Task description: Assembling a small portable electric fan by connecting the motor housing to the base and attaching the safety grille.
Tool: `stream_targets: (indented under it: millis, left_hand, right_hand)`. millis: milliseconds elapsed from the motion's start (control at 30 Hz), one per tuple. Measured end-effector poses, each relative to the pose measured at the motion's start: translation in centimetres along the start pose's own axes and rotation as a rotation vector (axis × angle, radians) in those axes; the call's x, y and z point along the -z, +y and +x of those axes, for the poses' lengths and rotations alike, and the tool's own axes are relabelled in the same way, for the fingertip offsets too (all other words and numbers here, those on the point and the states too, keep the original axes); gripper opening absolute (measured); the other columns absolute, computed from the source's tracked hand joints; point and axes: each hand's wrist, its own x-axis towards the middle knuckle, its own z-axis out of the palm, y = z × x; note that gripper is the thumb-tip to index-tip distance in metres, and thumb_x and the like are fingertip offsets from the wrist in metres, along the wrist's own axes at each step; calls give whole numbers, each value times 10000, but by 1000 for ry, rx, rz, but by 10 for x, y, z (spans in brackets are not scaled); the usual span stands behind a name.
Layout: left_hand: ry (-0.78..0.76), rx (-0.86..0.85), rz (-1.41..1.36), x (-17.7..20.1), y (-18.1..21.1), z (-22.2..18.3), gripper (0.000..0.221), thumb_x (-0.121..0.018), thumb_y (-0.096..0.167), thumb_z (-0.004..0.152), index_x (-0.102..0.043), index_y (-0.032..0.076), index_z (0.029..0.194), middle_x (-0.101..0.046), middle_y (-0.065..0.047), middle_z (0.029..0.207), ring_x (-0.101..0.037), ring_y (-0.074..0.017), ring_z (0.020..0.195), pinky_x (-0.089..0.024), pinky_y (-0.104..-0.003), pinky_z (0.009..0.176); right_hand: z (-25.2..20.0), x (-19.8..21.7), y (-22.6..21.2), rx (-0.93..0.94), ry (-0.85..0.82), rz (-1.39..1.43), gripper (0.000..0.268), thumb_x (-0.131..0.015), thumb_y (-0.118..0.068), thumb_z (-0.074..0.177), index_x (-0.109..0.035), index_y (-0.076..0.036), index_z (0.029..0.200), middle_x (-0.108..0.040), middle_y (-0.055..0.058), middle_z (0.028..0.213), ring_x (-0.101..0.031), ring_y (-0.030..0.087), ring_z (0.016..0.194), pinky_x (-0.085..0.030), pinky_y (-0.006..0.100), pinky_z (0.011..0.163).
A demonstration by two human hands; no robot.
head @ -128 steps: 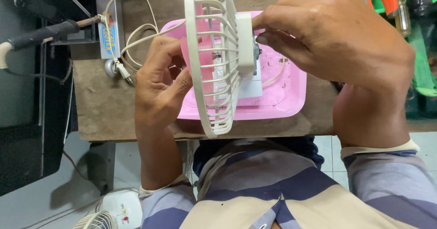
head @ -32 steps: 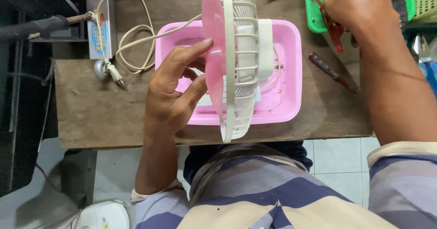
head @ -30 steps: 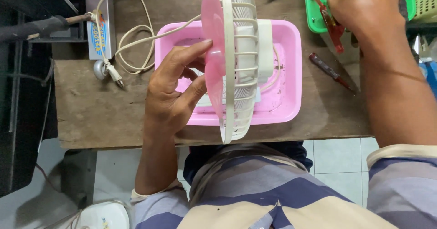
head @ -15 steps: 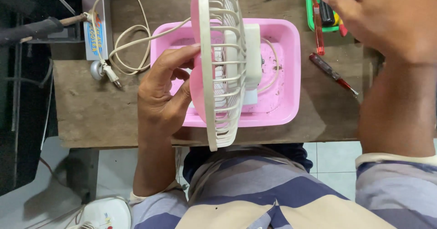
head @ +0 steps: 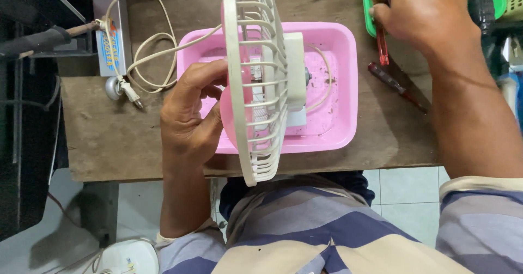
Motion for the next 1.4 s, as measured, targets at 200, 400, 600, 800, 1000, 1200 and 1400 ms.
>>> stream_targets:
  millis: [200,400,600,800,1000,1200,1400]
  left_hand:
    - [-9,1,10,1,2,0,305,-645,156,1069,-594,64,1355,-664,-90,1251,-639,-194,1087,-530,-288,909]
    - [-9,4,9,2,2,-2,305,-633,182,1070,-588,74,1352,-655,-94,1249,-636,-192,1082,-534,-290,905]
    - [-5,-11,11,-1,0,0,313,-633,182,1070,-593,62,1357,-649,-95,1280,-635,-194,1095,-535,-293,915]
    - [20,-19,50,-3,0,-2,313,-630,233,1069,-595,81,1341,-660,-89,1265,-643,-193,1124,-554,-295,930]
    - [51,-13,11,-6,-4,-6,335,-658,81,1037,-590,61,1363,-646,-103,1312,-633,-202,1191,-535,-300,980]
    - [106,-1,-75,-10,-11,-9,380,-730,65,986,-601,13,1340,-654,-110,1296,-651,-232,1234,-548,-335,1112]
    - [144,26,-139,-20,0,-8,438,-798,128,915,-624,34,1305,-670,-118,1306,-670,-246,1242,-570,-364,1133]
  right_hand:
    - [-2,-19,10,-72,14,-35,163,-669,-379,874,-776,-269,930,-750,56,836,-740,361,776,-533,446,449]
    - [3,-43,32,-143,30,-70,201,-751,-383,762,-726,-226,884,-717,61,831,-714,340,729,-515,445,501]
    - [-9,-23,34,-116,34,35,294,-732,-342,892,-712,-112,1074,-729,186,1028,-692,440,859,-490,528,585]
    - [-36,42,13,-165,56,196,553,-651,-567,1295,-635,-101,999,-628,124,863,-610,367,777,-428,509,580]
    - [-63,147,-40,280,168,769,123,-724,-189,1171,-785,-103,1235,-712,41,905,-639,192,794,-424,370,676]
    - [-56,157,-54,588,177,842,326,-779,-279,976,-734,-82,1233,-732,53,1039,-677,209,780,-465,379,602]
    - [-56,150,-58,605,113,784,532,-784,-441,897,-681,-155,1333,-726,-6,1036,-688,194,791,-470,413,599]
